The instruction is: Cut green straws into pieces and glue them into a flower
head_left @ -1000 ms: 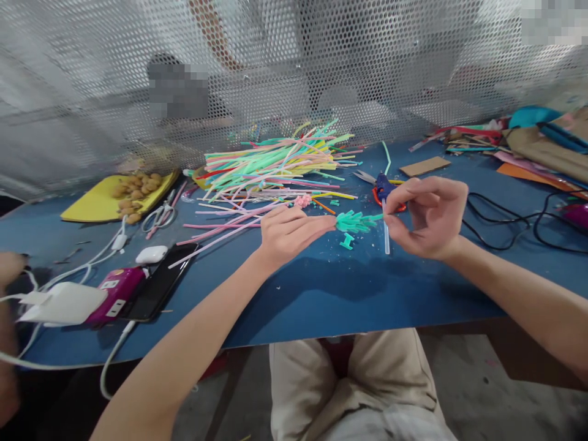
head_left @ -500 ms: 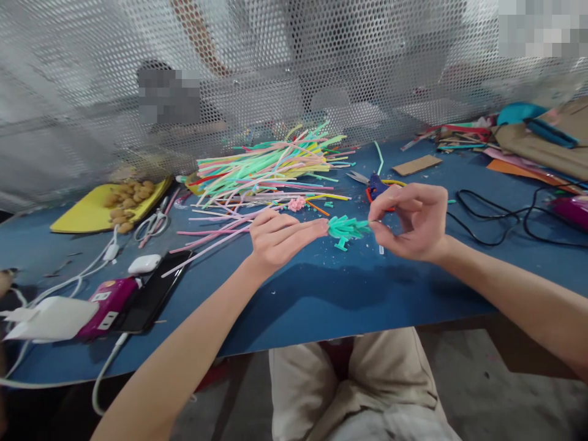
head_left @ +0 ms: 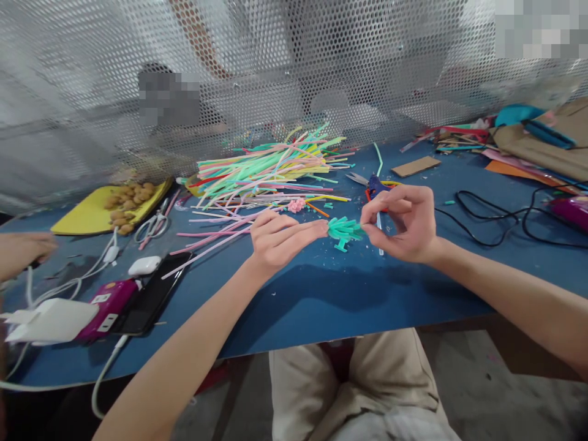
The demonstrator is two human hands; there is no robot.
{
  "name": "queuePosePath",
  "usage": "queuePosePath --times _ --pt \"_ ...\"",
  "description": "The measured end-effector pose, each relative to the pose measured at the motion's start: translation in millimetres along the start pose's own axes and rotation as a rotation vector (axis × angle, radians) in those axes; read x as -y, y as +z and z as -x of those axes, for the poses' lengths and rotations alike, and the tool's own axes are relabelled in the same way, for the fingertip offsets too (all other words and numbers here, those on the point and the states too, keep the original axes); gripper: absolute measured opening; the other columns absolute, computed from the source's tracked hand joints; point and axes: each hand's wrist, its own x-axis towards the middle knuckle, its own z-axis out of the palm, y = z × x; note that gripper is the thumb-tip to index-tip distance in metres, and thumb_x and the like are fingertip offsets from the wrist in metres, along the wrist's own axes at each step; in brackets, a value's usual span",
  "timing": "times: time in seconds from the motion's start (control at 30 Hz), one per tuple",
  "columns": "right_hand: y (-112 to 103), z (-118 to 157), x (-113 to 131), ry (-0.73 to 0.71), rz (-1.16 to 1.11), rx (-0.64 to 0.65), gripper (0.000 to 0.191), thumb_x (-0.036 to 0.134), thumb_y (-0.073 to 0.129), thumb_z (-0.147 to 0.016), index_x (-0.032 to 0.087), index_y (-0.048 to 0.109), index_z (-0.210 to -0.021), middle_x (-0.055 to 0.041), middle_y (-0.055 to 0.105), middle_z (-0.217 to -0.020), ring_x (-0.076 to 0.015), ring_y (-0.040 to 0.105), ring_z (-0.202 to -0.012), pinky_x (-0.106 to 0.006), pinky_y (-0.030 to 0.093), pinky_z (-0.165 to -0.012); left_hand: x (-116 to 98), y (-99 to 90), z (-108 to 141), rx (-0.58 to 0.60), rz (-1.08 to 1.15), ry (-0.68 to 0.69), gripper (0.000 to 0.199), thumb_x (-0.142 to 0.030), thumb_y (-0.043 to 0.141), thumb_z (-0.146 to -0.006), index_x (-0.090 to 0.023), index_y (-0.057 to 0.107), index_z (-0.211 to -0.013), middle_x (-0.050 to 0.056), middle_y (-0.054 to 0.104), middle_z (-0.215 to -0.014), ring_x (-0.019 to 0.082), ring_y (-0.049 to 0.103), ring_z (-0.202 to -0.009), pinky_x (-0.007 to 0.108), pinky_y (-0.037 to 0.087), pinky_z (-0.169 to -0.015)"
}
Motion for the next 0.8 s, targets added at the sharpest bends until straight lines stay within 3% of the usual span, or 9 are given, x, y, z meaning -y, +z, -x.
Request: queuePosePath --times 0.33,0.8 --pt "4.9 0.2 -5.2 0.016 0.027 -0.093 0.056 0.009 0.073 -0.082 0.031 0.046 -0.126 0.0041 0.069 -0.082 -0.0171 0.066 -0.071 -0.037 0.057 -0.065 0.3 8.2 4.6 -0.028 0.050 -0.092 0.031 -0.019 0.081 -0.087 -0.029 0.074 -0.115 -0.005 0.082 -0.089 0.009 0.068 -0.065 0.030 0.041 -0.063" --pt "5.0 -1.6 -3.4 0.054 0.113 -0.079 0.057 0.013 0.074 -0.082 0.031 0.045 -0.127 0.0038 0.068 -0.082 -0.0187 0.067 -0.074 -0.038 0.057 -0.066 1.5 10.2 7.1 -0.023 0.060 -0.131 0.026 -0.024 0.079 -0.089 -0.031 0.075 -0.113 -0.005 0.081 -0.086 0.009 0.068 -0.067 0.029 0.040 -0.065"
